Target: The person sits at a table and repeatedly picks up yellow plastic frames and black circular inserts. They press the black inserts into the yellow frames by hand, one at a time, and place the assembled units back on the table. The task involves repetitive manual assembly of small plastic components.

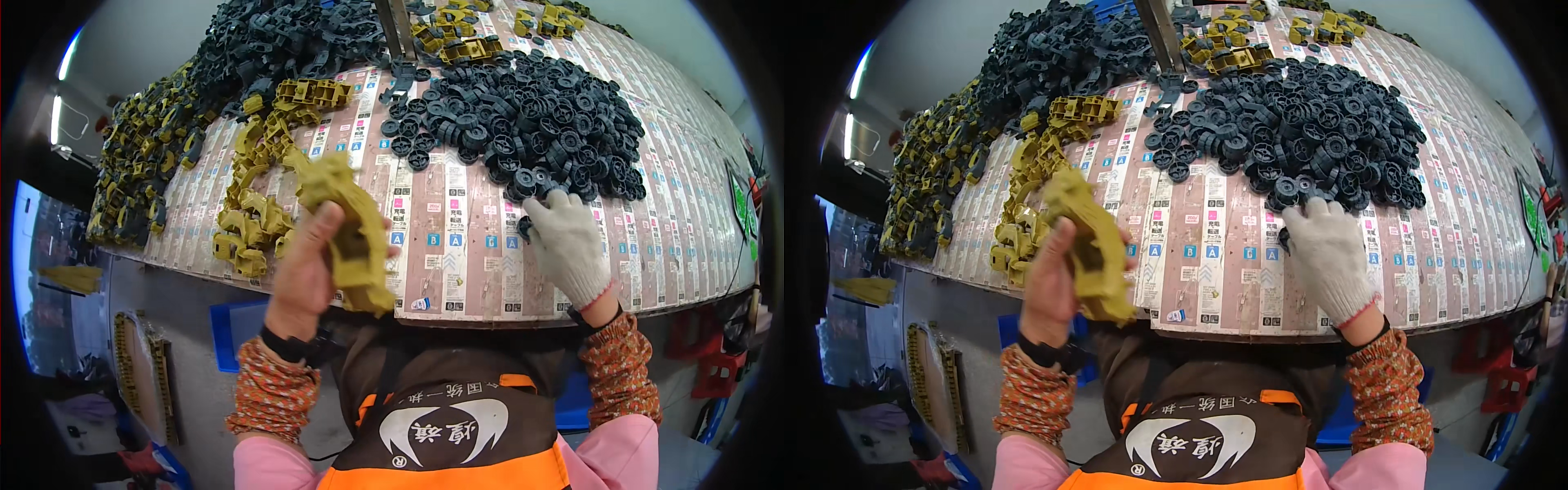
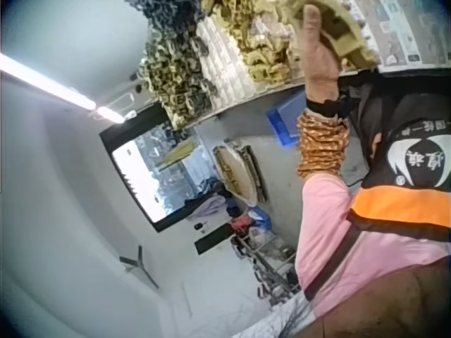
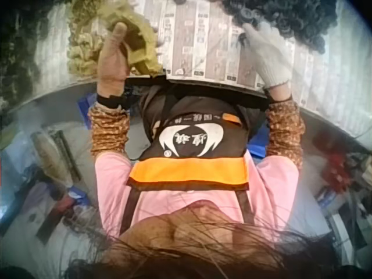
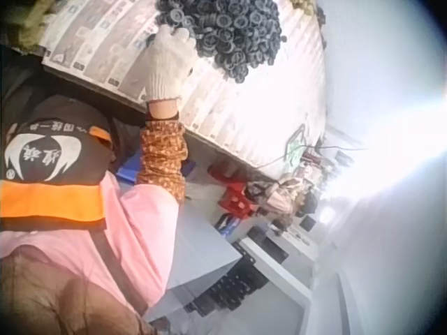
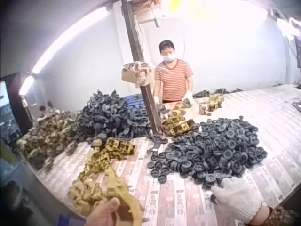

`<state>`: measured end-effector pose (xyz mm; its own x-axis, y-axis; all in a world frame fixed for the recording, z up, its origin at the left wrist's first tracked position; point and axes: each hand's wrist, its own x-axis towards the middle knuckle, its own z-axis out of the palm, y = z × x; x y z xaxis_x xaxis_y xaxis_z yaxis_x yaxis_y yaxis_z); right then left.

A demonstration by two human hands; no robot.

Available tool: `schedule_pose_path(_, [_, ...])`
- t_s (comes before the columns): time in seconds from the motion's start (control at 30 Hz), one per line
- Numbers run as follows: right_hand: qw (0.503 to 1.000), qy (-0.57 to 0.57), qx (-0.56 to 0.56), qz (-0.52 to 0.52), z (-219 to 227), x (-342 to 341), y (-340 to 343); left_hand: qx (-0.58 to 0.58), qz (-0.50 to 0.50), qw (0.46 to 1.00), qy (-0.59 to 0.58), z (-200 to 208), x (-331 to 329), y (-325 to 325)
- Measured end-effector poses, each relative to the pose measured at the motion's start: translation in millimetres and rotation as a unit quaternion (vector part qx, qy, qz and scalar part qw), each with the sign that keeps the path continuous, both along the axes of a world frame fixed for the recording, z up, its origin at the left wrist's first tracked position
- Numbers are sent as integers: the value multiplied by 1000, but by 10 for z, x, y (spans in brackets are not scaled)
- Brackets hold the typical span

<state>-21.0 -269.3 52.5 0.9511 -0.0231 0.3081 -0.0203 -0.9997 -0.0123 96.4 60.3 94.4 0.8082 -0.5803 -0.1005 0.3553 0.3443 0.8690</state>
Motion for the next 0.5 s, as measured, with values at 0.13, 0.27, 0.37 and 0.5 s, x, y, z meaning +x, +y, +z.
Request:
schedule_pose_path(0.13, [998, 28, -47, 15, -118, 39, -29, -13, -22, 992, 123, -408, -388, -244])
schedule_pose_path(0.27, [999, 17, 4, 30, -78, -18, 25, -33, -47, 980, 189, -765, -617, -314])
schedule_pose_path(0.37, [994, 87, -34, 58, -161, -99, 131, -36, -55, 973, 221, -930, -744, -319])
schedule_pose_path(0.5, [979, 61, 182, 66, -213, -344, 366, -10, -52, 974, 220, -1003, -899, -369])
